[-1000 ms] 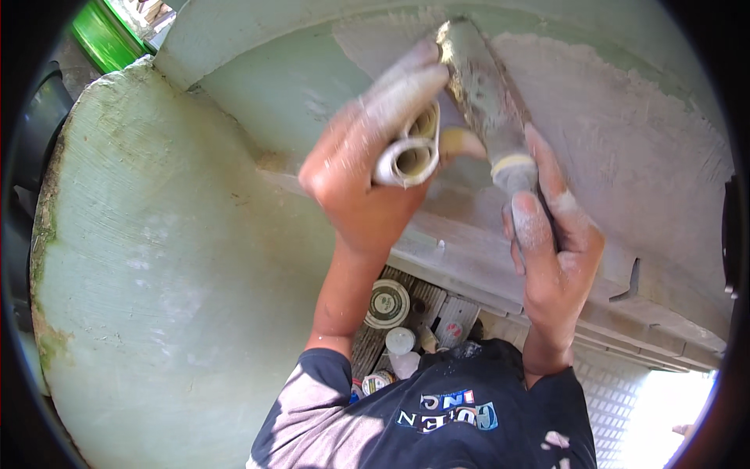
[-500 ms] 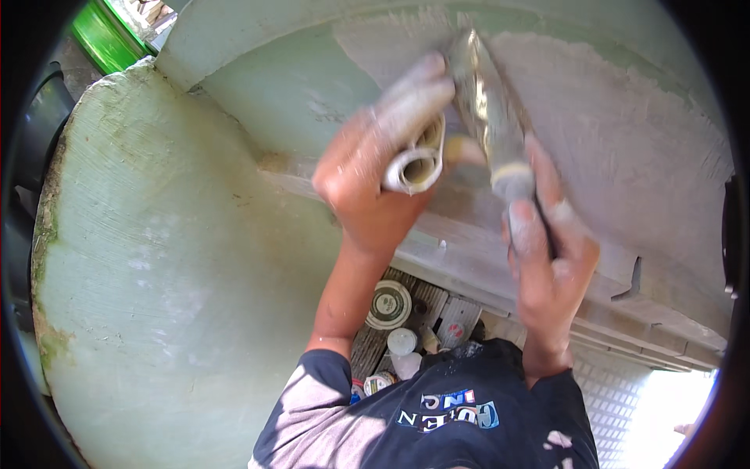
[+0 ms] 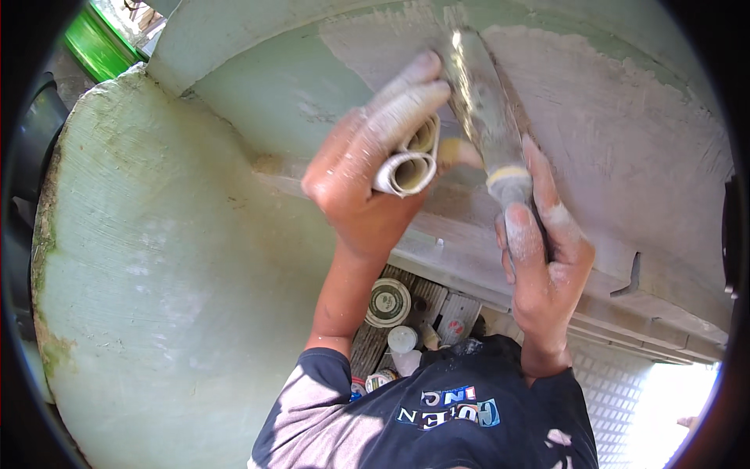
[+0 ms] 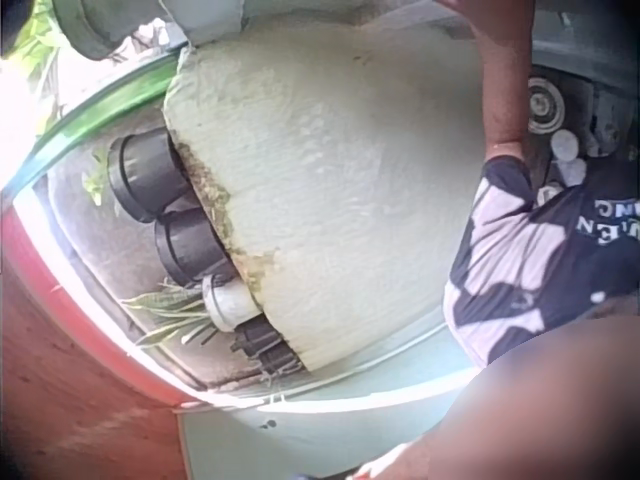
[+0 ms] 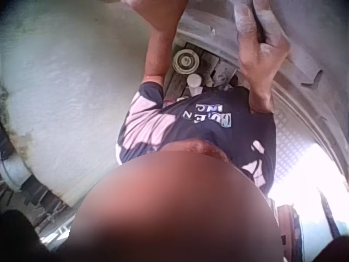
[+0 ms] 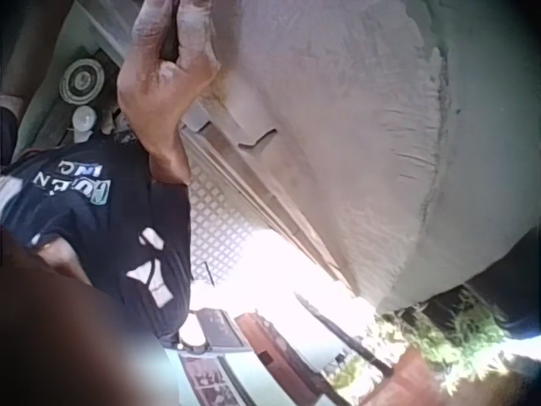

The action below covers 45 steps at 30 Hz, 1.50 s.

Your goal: The person is sanding a white surface using a putty knife and sandpaper.

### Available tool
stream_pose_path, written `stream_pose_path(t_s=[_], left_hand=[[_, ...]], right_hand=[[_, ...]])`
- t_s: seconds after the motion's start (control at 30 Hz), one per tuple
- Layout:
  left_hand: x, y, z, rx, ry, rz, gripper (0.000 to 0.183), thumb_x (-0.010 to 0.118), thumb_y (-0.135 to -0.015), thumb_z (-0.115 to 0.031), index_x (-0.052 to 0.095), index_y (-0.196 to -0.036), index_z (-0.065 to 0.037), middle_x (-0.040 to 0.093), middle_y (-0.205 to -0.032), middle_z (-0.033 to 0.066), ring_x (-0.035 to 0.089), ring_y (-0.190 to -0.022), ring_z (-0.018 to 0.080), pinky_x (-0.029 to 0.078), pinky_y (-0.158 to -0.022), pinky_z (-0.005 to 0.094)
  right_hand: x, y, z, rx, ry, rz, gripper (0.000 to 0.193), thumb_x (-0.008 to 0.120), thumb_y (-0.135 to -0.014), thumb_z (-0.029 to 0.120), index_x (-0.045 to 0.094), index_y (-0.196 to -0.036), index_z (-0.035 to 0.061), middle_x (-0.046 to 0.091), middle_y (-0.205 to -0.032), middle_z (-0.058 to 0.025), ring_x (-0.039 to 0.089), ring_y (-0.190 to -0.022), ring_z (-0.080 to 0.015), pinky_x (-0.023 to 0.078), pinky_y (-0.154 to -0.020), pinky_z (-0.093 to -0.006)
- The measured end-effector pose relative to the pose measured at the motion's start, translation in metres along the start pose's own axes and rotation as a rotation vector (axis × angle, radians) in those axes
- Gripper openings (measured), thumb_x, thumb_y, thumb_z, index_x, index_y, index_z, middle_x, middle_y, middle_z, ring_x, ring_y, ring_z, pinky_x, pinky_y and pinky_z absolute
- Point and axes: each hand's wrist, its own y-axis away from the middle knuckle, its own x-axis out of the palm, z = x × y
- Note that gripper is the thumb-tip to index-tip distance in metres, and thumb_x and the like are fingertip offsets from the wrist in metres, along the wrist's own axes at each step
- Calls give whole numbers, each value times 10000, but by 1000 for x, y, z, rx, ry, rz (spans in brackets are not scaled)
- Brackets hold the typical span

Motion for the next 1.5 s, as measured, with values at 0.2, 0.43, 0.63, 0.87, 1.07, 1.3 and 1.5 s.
stream_pose_path(t_s=[0.2,0.43,0.63,0.87,1.07,1.3,1.5], left_hand=[[1,-16,-5,-43,-77,33,525,933,-626,9,748,-1116,45,748,-1211,223,737,-1140,287,598,-955,345],[0,-3,7,76,-69,35,524,948,-619,-95,758,-1094,19,777,-1137,184,756,-1005,260,600,-857,323],[-4,-14,1,81,-121,65,569,958,-585,-18,756,-1115,31,786,-1144,160,763,-1051,217,602,-839,284],[-2,-22,4,71,-140,20,525,949,-584,-13,778,-1079,-8,810,-1045,113,774,-961,192,596,-827,275],[5,-7,14,182,-97,31,391,906,-683,-145,787,-1033,-18,799,-991,162,774,-826,259,584,-713,311],[-2,-20,9,155,-52,74,598,958,-601,-24,718,-1144,47,774,-1146,201,759,-1064,257,613,-899,348],[8,-24,18,220,-28,-57,347,876,-701,-105,788,-1022,-9,799,-986,173,774,-815,258,581,-706,307]], right_hand=[[-3,3,-2,2,12,3,527,587,-1038,164,510,-1539,22,535,-732,46,418,-605,-10,309,-544,-175],[-2,7,-11,-12,-22,16,522,587,-1043,174,513,-1539,29,529,-718,49,417,-599,-11,309,-537,-180],[-5,11,-11,-19,18,18,521,589,-1043,172,514,-1537,25,527,-710,57,413,-595,-11,312,-536,-182],[-8,22,-14,6,22,6,530,596,-1038,166,508,-1538,17,537,-728,57,418,-602,-12,311,-536,-182],[-5,6,-4,-12,-13,11,547,612,-1032,170,498,-1543,9,550,-745,53,428,-609,-14,315,-538,-180],[-12,12,-10,-21,-3,5,567,627,-1027,179,488,-1547,2,565,-759,46,437,-616,-17,320,-538,-180],[-19,24,-23,-20,65,7,571,633,-1023,191,494,-1544,5,575,-764,41,443,-621,-18,325,-538,-183]])
